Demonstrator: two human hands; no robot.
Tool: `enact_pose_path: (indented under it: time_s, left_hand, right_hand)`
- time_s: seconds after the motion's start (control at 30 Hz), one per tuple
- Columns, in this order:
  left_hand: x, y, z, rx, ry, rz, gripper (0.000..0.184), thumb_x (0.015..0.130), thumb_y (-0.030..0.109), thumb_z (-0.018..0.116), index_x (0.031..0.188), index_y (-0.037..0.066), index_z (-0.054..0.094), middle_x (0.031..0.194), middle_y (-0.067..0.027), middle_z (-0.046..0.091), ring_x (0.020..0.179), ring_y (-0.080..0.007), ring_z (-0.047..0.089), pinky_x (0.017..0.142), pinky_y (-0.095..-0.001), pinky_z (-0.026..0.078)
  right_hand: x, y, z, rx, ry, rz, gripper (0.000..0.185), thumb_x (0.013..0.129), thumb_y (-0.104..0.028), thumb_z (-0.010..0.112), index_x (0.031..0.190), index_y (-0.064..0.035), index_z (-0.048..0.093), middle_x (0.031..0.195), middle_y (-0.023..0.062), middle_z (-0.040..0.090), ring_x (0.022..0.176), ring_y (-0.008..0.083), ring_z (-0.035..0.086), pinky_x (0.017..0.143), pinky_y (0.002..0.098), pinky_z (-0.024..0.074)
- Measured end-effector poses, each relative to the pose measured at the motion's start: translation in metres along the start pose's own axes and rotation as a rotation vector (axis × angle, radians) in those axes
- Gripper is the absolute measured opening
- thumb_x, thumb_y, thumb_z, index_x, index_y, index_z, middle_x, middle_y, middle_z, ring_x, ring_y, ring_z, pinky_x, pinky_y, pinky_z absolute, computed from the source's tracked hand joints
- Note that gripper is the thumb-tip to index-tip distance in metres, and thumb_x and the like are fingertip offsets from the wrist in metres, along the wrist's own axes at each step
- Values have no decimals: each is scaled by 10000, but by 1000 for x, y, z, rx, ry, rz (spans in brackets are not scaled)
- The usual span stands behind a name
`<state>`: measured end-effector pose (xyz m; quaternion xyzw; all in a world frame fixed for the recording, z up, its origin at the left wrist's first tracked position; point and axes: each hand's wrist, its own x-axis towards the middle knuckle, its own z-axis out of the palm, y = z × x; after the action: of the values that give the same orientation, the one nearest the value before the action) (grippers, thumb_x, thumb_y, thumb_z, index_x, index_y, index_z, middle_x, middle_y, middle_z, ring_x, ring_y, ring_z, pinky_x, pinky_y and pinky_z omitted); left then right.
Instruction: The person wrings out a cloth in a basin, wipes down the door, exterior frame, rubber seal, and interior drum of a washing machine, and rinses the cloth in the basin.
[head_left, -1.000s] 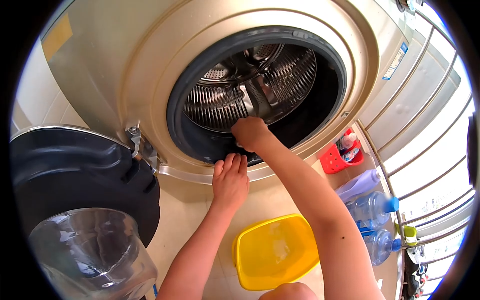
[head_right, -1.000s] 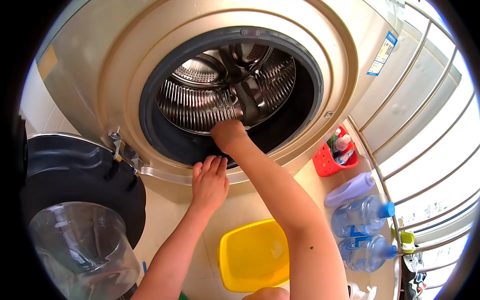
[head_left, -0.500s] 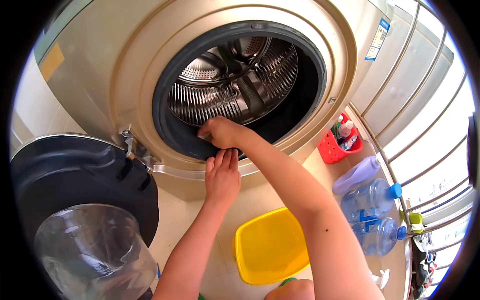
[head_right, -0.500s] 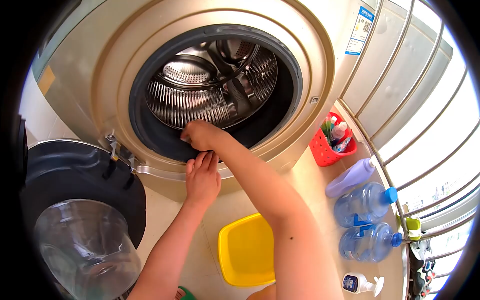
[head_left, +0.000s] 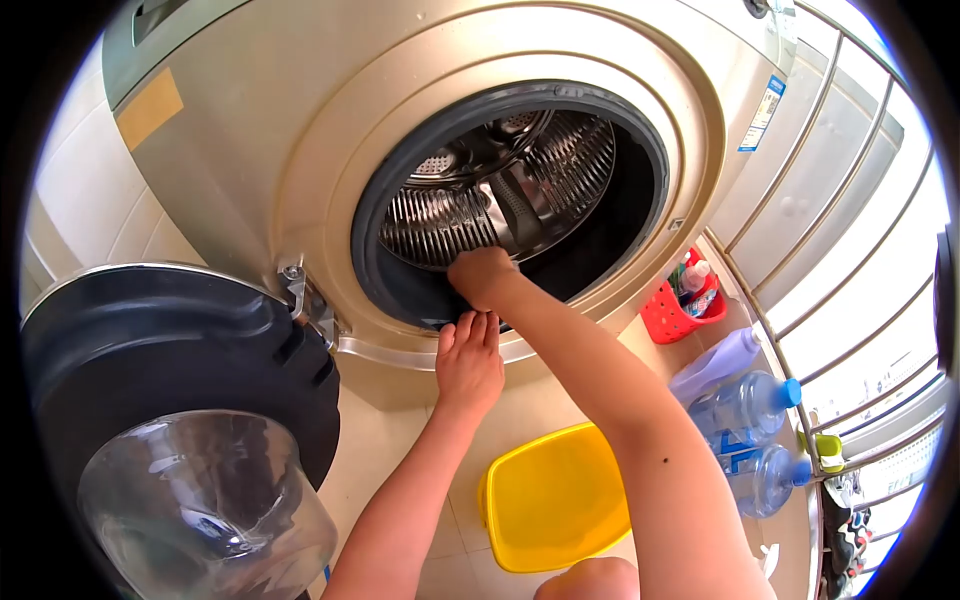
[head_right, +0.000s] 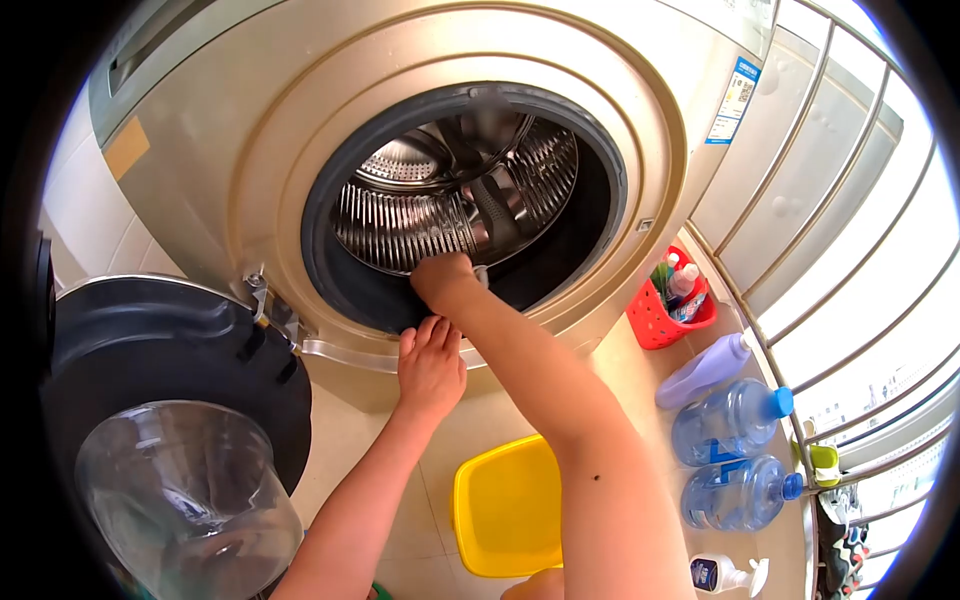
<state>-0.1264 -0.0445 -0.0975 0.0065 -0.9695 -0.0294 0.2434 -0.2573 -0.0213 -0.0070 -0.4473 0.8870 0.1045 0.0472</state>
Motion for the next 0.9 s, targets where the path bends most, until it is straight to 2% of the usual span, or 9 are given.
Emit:
enact_pose_path:
  time_s: [0.13, 0.27, 0.3, 0.4, 0.47, 0.57, 0.6, 0.73, 0.9]
  left_hand:
    - [-1, -2, 2, 5, 43, 13, 431, 789, 182, 595, 1197, 44, 578, 1283, -63, 559, 1258, -197, 425, 1025, -384, 283]
    - [-2, -1, 2, -8, 30, 10, 424, 789, 184, 593, 1188, 40, 581, 1292, -65, 554, 1267, -199, 415, 1027, -386, 280]
    - [-3, -1, 2, -9, 22, 13, 424, 789, 184, 593, 1188, 40, 581, 1292, -65, 554, 1267, -199, 415, 1027, -386, 280]
    - [-1, 0, -1, 15, 10, 10, 441, 784, 182, 601, 1201, 40, 574, 1293, -62, 551, 1263, -198, 417, 1028, -383, 280]
    - [-1, 1, -3, -6, 24, -1, 474, 780, 166, 606, 1236, 45, 554, 1288, -58, 551, 1254, -197, 424, 1028, -385, 283]
    - [0, -2, -2, 50, -29, 11, 519, 801, 182, 607, 1297, 51, 525, 1307, -47, 542, 1258, -177, 421, 1035, -351, 281]
    - [1, -3, -2, 58, -18, 11, 519, 801, 182, 607, 1297, 51, 525, 1307, -47, 542, 1258, -177, 421, 1035, -351, 281]
    - [0, -3, -2, 38, -11, 7, 454, 835, 143, 542, 1281, 58, 540, 1292, -38, 559, 1243, -177, 440, 1038, -343, 282]
    - [4, -4, 5, 78, 30, 8, 497, 779, 152, 615, 1262, 56, 552, 1285, -56, 564, 1230, -192, 450, 1027, -369, 297]
  right_hand:
    - [3, -10, 5, 331, 221, 14, 195, 709, -54, 650, 889, -36, 722, 906, 184, 693, 911, 338, 674, 748, 384, 558]
    - [0, -11, 4, 1023, 454, -49, 163, 751, -76, 696, 901, -16, 720, 735, 150, 686, 677, 236, 673, 673, 337, 532]
    - [2, -12, 7, 1213, 404, 9, 157, 758, -65, 716, 909, -22, 719, 716, 122, 680, 602, 191, 631, 657, 314, 521]
    - [4, -7, 19, 1337, 422, -53, 202, 706, -38, 688, 901, -61, 737, 831, 181, 690, 773, 279, 666, 733, 345, 522]
    - [6, 2, 20, 1134, 455, -174, 258, 697, -18, 680, 942, -72, 742, 888, 167, 701, 809, 304, 669, 757, 345, 530]
    - [14, 15, 12, 521, 359, -400, 397, 679, 62, 592, 1002, -113, 741, 993, 120, 705, 955, 346, 654, 831, 379, 533]
    - [15, 17, 9, 514, 369, -406, 397, 679, 62, 592, 1002, -113, 741, 993, 120, 705, 955, 346, 654, 831, 379, 533]
    - [-13, 18, -6, 125, 23, -120, 192, 827, -130, 608, 969, -82, 729, 1005, 145, 692, 975, 315, 665, 845, 386, 534]
    - [-20, 66, -5, -194, -52, 61, 255, 799, -199, 710, 1037, -109, 719, 1064, 75, 698, 1033, 272, 659, 776, 394, 555]
